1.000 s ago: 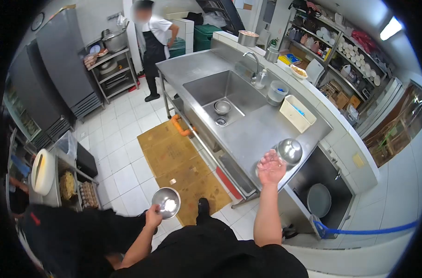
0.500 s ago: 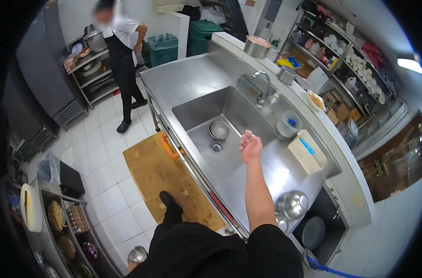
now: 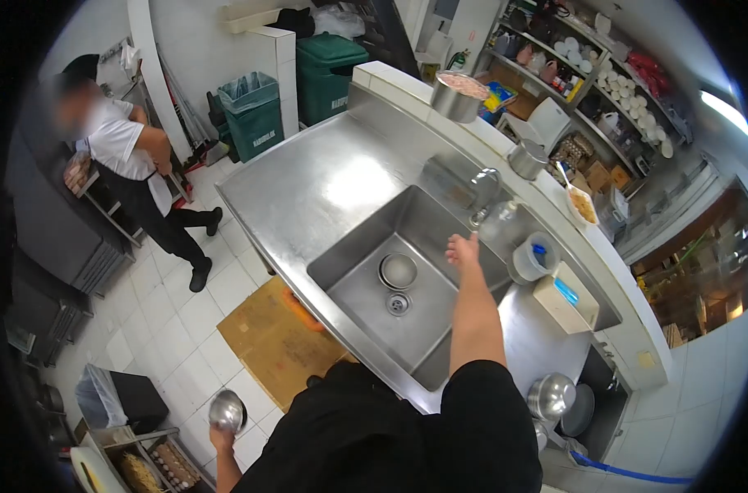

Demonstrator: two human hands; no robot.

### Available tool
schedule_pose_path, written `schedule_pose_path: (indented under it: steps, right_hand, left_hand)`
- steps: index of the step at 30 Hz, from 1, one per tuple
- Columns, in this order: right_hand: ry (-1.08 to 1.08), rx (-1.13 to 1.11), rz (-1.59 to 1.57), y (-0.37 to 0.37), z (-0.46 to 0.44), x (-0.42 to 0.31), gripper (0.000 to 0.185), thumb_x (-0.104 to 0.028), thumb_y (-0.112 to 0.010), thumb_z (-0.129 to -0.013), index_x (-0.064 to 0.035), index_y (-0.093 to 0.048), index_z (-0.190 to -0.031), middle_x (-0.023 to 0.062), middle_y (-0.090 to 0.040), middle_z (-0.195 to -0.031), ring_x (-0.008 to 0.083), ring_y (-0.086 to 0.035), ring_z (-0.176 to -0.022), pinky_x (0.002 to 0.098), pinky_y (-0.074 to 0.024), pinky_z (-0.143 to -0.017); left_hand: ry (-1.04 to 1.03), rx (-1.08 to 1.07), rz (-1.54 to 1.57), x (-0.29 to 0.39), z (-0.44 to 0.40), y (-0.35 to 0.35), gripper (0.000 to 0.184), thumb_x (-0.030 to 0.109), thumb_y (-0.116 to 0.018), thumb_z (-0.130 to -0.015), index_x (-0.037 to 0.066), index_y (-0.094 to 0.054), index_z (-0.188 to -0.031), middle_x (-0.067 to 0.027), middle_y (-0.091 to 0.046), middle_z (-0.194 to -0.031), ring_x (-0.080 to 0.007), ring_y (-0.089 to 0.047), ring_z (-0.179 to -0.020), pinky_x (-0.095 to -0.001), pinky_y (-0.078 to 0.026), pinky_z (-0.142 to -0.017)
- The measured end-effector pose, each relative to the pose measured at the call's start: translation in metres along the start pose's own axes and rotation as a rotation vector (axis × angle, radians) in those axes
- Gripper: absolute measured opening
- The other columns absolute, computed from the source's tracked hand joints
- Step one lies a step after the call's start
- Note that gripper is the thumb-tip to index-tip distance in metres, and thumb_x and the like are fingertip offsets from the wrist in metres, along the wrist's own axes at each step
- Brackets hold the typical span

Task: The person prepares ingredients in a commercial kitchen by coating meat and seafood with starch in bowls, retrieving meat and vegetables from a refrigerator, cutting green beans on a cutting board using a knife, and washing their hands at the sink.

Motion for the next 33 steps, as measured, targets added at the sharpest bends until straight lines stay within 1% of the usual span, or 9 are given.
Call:
schedule_pose_path:
  steps: [4, 6, 11, 13, 15, 19, 25, 28, 33]
  right_hand:
    - [-0.099, -0.061, 0.113, 0.013, -0.108, -0.003, 0.091, -0.010, -0.062, -0.083, -0.0195, -0.003, -0.152, 0.0075, -0.055, -0.071, 0.0172, -0.054, -0.048, 0.0327, -0.0444, -0.040]
    - [-0.054, 0.339, 0.149, 0.007, -0.100, -0.028, 0.092, -0.010, -0.062, -0.081, -0.0192, -0.009, -0.155, 0.0100, -0.060, -0.076, 0.0190, -0.056, -0.048, 0.0338, -0.0439, -0.039]
    - [0.017, -0.418, 1.453, -0.073, -0.150, -0.007, 0.063, -0.023, -0.069, -0.083, -0.0135, -0.048, -0.142, 0.0103, -0.065, -0.076, 0.0205, -0.060, -0.052, 0.0364, -0.0461, -0.044]
    - [0.104, -0.329, 1.048, -0.085, -0.128, 0.001, 0.057, -0.029, -0.070, -0.083, -0.0084, -0.055, -0.134, 0.0136, -0.069, -0.090, 0.0237, -0.066, -0.062, 0.0371, -0.0520, -0.050]
    - [-0.286, -0.346, 0.425, -0.083, -0.122, 0.031, 0.043, -0.021, -0.064, -0.086, -0.0040, -0.057, -0.125, 0.0148, -0.067, -0.093, 0.0273, -0.066, -0.063, 0.0373, -0.0557, -0.059]
    - [-0.224, -0.222, -0.123, -0.070, -0.132, 0.037, 0.024, -0.021, -0.063, -0.089, -0.0024, -0.061, -0.104, 0.0126, -0.067, -0.087, 0.0229, -0.065, -0.064, 0.0352, -0.0546, -0.055]
    - [0.096, 0.036, 0.641, -0.076, -0.090, -0.081, 0.009, -0.010, -0.061, -0.085, -0.0044, -0.061, -0.079, 0.0034, -0.055, -0.062, 0.0141, -0.050, -0.049, 0.0307, -0.0385, -0.040]
    - [0.172, 0.131, 0.468, -0.073, -0.087, -0.098, 0.014, -0.003, -0.054, -0.076, -0.0096, -0.051, -0.064, -0.0012, -0.042, -0.056, 0.0117, -0.038, -0.041, 0.0271, -0.0281, -0.037]
    - [0.056, -0.249, -0.199, -0.085, -0.083, -0.107, 0.012, -0.004, -0.053, -0.077, -0.0119, -0.051, -0.069, 0.0006, -0.046, -0.057, 0.0116, -0.037, -0.041, 0.0272, -0.0246, -0.036]
  left_hand:
    - [-0.084, 0.107, -0.131, 0.095, -0.075, 0.036, 0.041, 0.012, -0.058, -0.076, -0.004, -0.061, -0.114, -0.0234, -0.068, -0.099, -0.0381, -0.066, -0.090, -0.0441, -0.051, -0.080]
    - [-0.051, 0.068, -0.193, 0.115, -0.080, 0.041, 0.040, 0.014, -0.059, -0.076, -0.003, -0.061, -0.112, -0.0235, -0.068, -0.098, -0.0394, -0.066, -0.089, -0.0446, -0.052, -0.079]
    - [-0.109, -0.180, -0.529, 0.108, -0.106, 0.025, 0.050, 0.012, -0.063, -0.067, -0.002, -0.059, -0.114, -0.0208, -0.068, -0.097, -0.0376, -0.067, -0.091, -0.0417, -0.054, -0.078]
    - [0.033, -0.350, -0.532, 0.114, -0.108, 0.018, 0.051, 0.010, -0.062, -0.067, -0.003, -0.059, -0.116, -0.0203, -0.069, -0.096, -0.0360, -0.068, -0.090, -0.0407, -0.055, -0.075]
    - [0.159, -0.439, -0.532, 0.121, -0.101, 0.017, 0.052, 0.009, -0.062, -0.068, -0.003, -0.058, -0.118, -0.0198, -0.069, -0.096, -0.0345, -0.068, -0.089, -0.0397, -0.055, -0.073]
    - [0.220, -0.514, -0.559, 0.134, -0.126, 0.021, 0.054, 0.005, -0.061, -0.069, -0.003, -0.057, -0.122, -0.0188, -0.069, -0.095, -0.0314, -0.069, -0.086, -0.0378, -0.055, -0.069]
    - [-0.058, -0.454, -0.785, 0.164, -0.243, -0.001, 0.058, 0.001, -0.059, -0.070, -0.004, -0.055, -0.128, -0.0173, -0.069, -0.094, -0.0268, -0.070, -0.083, -0.0350, -0.056, -0.063]
    - [0.107, -0.334, -0.360, 0.255, -0.239, -0.003, 0.061, -0.006, -0.057, -0.069, -0.006, -0.053, -0.129, -0.0136, -0.068, -0.091, -0.0194, -0.068, -0.078, -0.0323, -0.055, -0.059]
    - [-0.100, -0.316, -0.165, 0.262, -0.265, -0.023, 0.065, -0.006, -0.058, -0.069, -0.001, -0.051, -0.134, -0.0094, -0.065, -0.084, -0.0192, -0.064, -0.073, -0.0318, -0.054, -0.064]
Point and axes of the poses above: each hand's wrist, its own z-axis away from the middle knuckle, its own y-axis out of the back of the hand, x = y × z, the point moved 6 cm from there along -z, towards the middle knuckle
